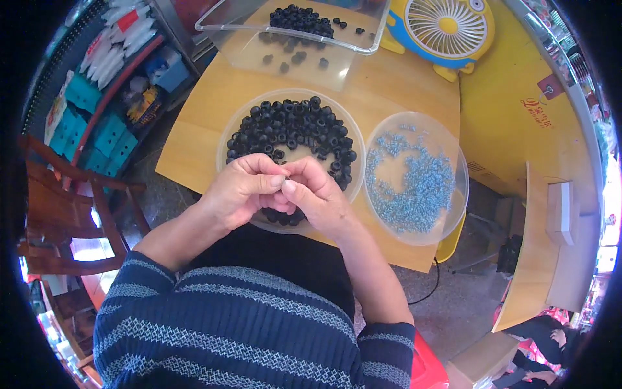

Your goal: The person assembles parts by taking black plastic pieces from a bowl and inserting small blue components into them by hand.

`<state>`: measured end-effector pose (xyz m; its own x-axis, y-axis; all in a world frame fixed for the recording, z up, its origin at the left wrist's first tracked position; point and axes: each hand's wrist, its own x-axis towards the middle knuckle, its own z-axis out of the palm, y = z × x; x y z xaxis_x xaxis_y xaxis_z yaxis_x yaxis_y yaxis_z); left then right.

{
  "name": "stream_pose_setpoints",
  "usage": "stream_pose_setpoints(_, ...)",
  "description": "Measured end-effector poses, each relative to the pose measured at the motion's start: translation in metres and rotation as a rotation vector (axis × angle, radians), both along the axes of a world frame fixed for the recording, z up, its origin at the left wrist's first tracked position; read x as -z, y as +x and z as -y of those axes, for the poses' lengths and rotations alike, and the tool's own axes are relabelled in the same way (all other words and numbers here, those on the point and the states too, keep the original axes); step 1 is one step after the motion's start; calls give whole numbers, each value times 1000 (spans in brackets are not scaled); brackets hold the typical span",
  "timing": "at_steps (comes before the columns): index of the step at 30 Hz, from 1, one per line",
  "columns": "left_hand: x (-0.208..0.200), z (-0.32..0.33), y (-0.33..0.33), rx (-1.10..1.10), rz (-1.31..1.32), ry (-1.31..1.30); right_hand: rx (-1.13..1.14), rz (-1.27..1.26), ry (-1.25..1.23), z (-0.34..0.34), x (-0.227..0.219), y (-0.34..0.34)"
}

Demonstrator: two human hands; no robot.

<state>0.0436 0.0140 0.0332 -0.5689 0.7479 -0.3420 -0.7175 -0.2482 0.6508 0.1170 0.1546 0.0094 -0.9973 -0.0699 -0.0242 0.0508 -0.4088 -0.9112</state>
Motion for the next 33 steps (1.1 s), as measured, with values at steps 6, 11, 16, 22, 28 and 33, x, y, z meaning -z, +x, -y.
stream_pose_setpoints(6,4,3,-8,66,93,12,-81,106,63,-8,-14,-1)
stream_pose_setpoints(11,2,2,-6,85,16,41,63,-11,178,2,-11,-2)
stream_pose_setpoints(16,-28,-11,-36,41,-352,-45,177,4,255,-19,-28,-10)
stream_pose_setpoints(22,-73,-42,-145,-156,-843,-96,628,85,613,-78,-46,13)
stream_pose_setpoints(28,-37,-27,-62,359,-1547,-485,602,197,1231,-106,-33,36)
stream_pose_setpoints(33,-8,-17,-30,740,-2010,-820,469,254,1440,-115,-31,40)
